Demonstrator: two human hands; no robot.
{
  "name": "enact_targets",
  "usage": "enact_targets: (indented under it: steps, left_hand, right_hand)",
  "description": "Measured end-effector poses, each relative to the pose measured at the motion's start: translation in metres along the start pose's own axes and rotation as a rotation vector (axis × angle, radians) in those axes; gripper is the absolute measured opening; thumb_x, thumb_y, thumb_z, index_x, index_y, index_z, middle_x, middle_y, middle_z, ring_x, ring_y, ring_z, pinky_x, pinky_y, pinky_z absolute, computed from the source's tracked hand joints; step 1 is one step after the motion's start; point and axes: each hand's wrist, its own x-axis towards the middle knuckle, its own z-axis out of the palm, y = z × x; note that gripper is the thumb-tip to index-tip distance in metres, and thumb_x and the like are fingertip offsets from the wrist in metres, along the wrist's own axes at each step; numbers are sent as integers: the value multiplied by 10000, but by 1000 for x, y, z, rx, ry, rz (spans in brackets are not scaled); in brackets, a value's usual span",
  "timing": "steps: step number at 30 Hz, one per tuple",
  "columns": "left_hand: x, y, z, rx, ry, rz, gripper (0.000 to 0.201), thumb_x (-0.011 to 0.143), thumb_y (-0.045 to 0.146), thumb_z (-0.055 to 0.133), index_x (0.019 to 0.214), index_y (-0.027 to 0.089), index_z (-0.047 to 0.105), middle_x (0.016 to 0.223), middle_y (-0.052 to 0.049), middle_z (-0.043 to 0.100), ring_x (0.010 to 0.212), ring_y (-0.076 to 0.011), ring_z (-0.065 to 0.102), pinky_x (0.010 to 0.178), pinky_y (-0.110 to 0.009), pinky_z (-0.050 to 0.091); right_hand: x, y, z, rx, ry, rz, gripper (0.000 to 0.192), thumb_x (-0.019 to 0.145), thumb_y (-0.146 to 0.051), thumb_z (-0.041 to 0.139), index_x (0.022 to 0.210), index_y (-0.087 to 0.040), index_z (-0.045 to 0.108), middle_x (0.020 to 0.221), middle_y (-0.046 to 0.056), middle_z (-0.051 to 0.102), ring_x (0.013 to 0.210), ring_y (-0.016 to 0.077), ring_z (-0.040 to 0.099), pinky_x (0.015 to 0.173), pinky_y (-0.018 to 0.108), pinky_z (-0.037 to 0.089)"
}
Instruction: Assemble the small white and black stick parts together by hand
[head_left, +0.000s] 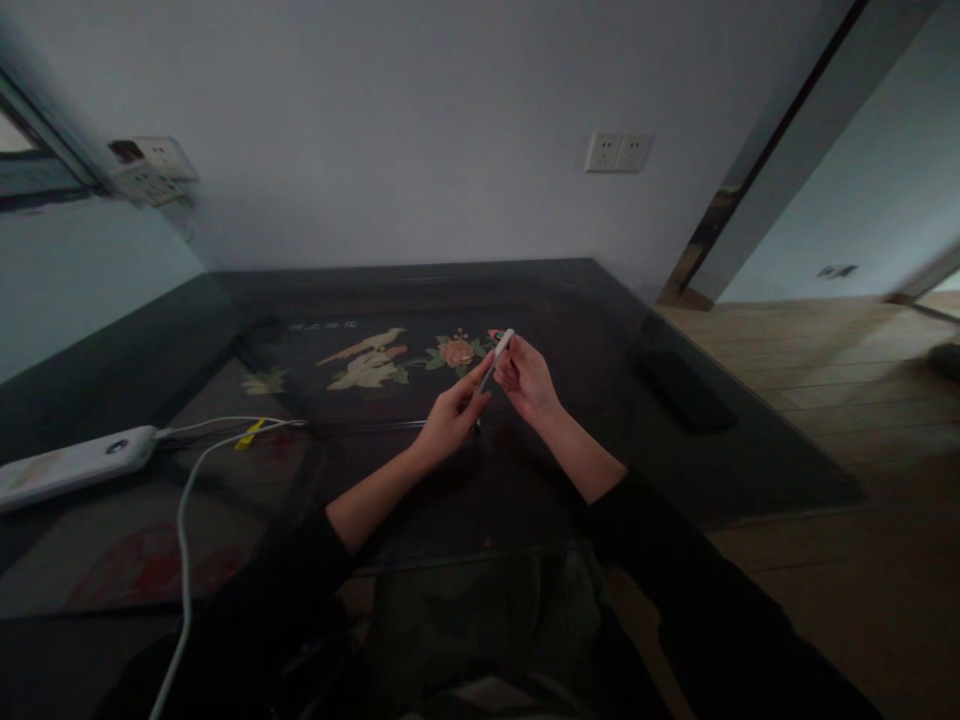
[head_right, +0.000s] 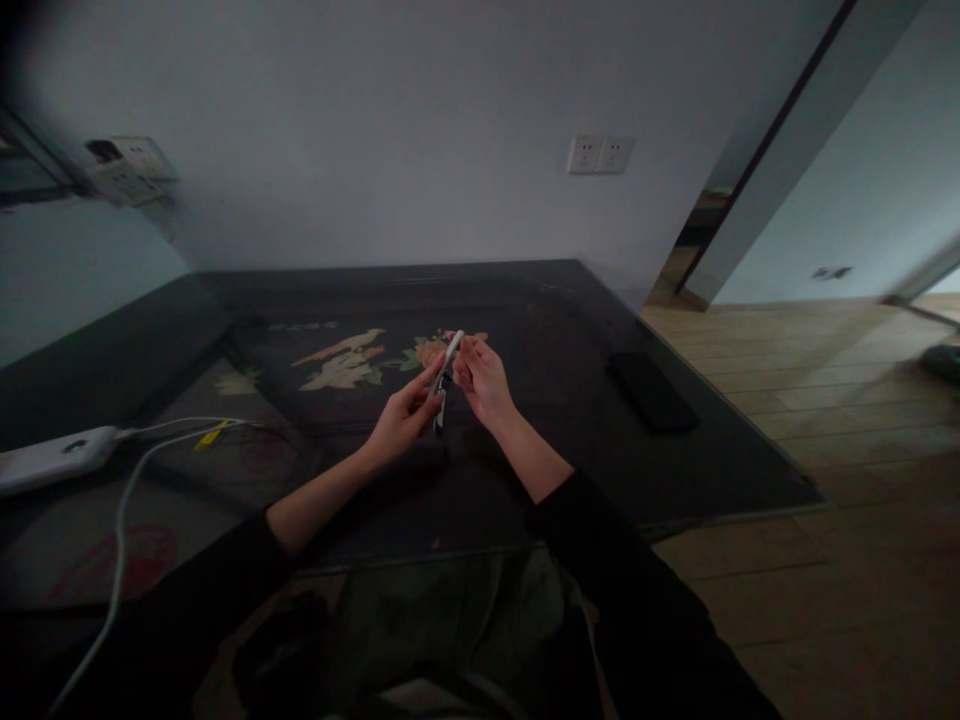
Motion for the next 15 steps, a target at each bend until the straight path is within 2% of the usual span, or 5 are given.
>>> enact_targets:
  steps: [4,8,12,15]
  left_hand:
    - [1,-2,0,-30,-8,-14,605,923,257,544,1506,195,391,903,-50,693,535,-59,387,504,-184,349]
    - [3,-6,-3,-25,17,-35,600,923,253,546,1502,215,396,853,-23,685,538,-63,378,519,-187,360]
    - [4,-8,-6,-12,50,-31,588,919,251,554,1490,213,418,848,-27,681,547,-66,387,524,-179,367]
    - [5,-9,-8,9,79,-17,576,921,261,560,1480,194,436,825,-34,668,549,-68,390,515,-175,359]
  right_hand:
    - [0,0,0,-17,-2,-8,441,739,-603,726,912,-206,641,475,-113,297,428,64,177,428,268,143]
    - [-1,0,0,-17,-12,-22,429,757,-616,711,843,-205,621,466,-112,295,416,58,171,423,266,143]
    - [-1,1,1,9,-32,-32,436,769,-599,714,701,-213,523,446,-107,313,402,56,175,419,265,136]
    - [-1,0,2,0,-26,-36,471,768,-604,710,666,-219,458,433,-110,323,397,56,169,419,264,128]
